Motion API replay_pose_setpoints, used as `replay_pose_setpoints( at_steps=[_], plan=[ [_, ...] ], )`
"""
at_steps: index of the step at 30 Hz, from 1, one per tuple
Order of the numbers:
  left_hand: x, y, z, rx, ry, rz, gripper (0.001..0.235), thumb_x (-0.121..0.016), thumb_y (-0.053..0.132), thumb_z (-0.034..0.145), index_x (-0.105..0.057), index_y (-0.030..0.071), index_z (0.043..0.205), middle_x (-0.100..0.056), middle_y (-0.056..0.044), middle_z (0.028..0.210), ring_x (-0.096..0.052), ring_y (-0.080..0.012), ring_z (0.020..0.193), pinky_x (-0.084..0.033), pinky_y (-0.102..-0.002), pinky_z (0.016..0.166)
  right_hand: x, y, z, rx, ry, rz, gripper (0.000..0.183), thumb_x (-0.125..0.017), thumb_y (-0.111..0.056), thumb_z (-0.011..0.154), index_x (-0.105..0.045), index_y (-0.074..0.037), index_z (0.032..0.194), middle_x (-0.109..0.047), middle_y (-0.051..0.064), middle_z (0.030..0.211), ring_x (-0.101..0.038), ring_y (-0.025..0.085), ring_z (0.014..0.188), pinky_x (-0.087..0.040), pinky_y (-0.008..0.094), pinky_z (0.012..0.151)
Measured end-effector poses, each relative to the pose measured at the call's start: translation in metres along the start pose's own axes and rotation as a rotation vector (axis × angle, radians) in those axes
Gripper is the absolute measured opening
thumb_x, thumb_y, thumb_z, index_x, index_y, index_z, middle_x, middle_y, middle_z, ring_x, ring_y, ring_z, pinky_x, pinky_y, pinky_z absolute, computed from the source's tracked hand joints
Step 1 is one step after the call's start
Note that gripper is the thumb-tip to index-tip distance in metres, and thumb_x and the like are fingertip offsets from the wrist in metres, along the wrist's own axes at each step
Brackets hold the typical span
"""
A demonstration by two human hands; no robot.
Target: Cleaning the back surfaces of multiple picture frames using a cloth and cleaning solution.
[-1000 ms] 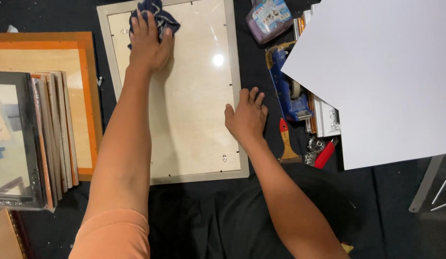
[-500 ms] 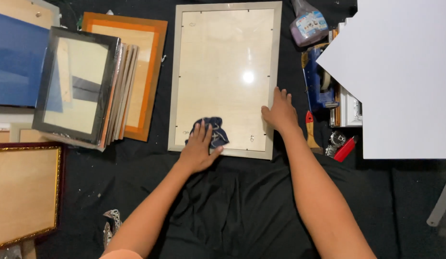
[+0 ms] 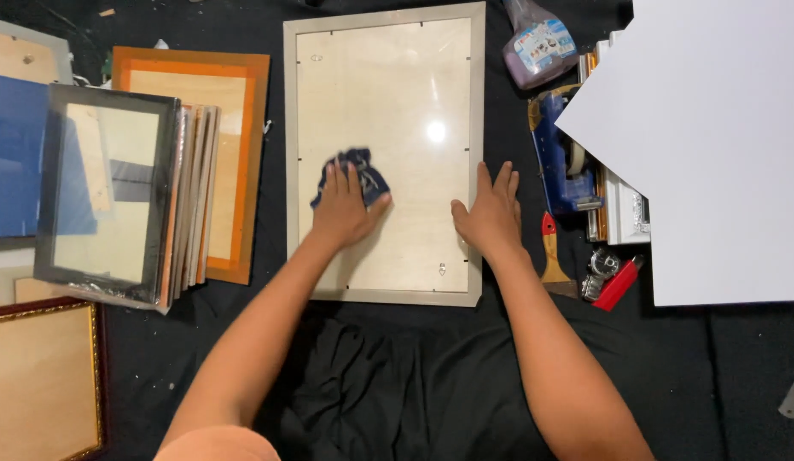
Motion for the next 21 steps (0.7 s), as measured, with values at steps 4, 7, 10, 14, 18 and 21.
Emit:
replay_pose_setpoints(
  at_steps=[4, 7, 10, 14, 18, 21],
  plan=[
    [0.067, -0.01, 0.1, 0.018, 0.061, -0.089, 0.106, -0.025, 0.078, 0.101, -0.017, -0.009, 0.162, -0.014, -0.035, 0.167, -0.01, -0.0464, 0.157, -0.019, -0.051, 0.128, -0.012, 0.014, 0.031, -0.022, 0.029, 0.021, 0.077, -0.063, -0.026, 0.097, -0.031, 0.0, 0.161, -0.011, 0.035, 0.168, -0.007, 0.048, 0.158, -0.024, 0.061, 0.122],
    [0.073, -0.023, 0.168, 0.044, 0.028, -0.22, 0.114, -0.023, 0.085, 0.093, 0.004, -0.002, 0.162, 0.008, -0.026, 0.169, 0.011, -0.0398, 0.156, -0.011, -0.057, 0.126, -0.025, 0.028, 0.047, -0.062, 0.038, 0.002, 0.074, -0.058, -0.033, 0.098, -0.025, -0.008, 0.159, -0.006, 0.026, 0.17, -0.003, 0.042, 0.158, -0.018, 0.063, 0.119],
    [0.094, -0.03, 0.189, 0.071, 0.096, -0.233, 0.106, -0.026, 0.079, 0.101, 0.002, -0.003, 0.163, 0.007, -0.028, 0.168, 0.013, -0.0384, 0.154, -0.007, -0.052, 0.129, -0.029, 0.026, 0.054, -0.034, 0.061, -0.063, 0.081, -0.058, -0.037, 0.098, -0.017, -0.01, 0.163, -0.008, 0.03, 0.169, -0.004, 0.046, 0.157, -0.02, 0.063, 0.116],
    [0.095, -0.034, 0.168, -0.064, 0.158, -0.282, 0.096, -0.025, 0.076, 0.102, -0.004, 0.009, 0.167, 0.007, -0.016, 0.17, 0.012, -0.0369, 0.154, -0.003, -0.055, 0.129, -0.031, 0.026, 0.054, -0.031, 0.039, -0.159, 0.086, -0.056, -0.041, 0.1, -0.008, -0.014, 0.166, -0.006, 0.031, 0.169, -0.004, 0.048, 0.156, -0.021, 0.062, 0.115],
    [0.062, -0.041, 0.098, -0.087, 0.081, -0.208, 0.104, -0.03, 0.081, 0.1, 0.006, 0.012, 0.168, 0.021, -0.013, 0.169, 0.016, -0.0373, 0.157, -0.007, -0.057, 0.129, -0.025, 0.023, 0.048, -0.015, 0.002, -0.163, 0.086, -0.056, -0.039, 0.101, -0.005, -0.015, 0.167, -0.003, 0.03, 0.169, -0.003, 0.046, 0.157, -0.02, 0.061, 0.116],
    [0.031, -0.04, 0.02, -0.061, -0.042, -0.081, 0.114, -0.03, 0.085, 0.091, 0.011, 0.009, 0.165, 0.02, -0.019, 0.169, 0.015, -0.0391, 0.157, -0.005, -0.055, 0.127, -0.024, 0.022, 0.042, -0.02, -0.033, -0.16, 0.087, -0.055, -0.037, 0.099, -0.005, -0.016, 0.167, -0.001, 0.026, 0.171, 0.0, 0.043, 0.158, -0.02, 0.062, 0.119]
  ],
)
Point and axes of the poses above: each hand's wrist, its own z-axis towards the middle knuckle, its own x-axis out of the back of the hand, y = z × x, the point moved 9 cm from there along z, towards the middle knuckle
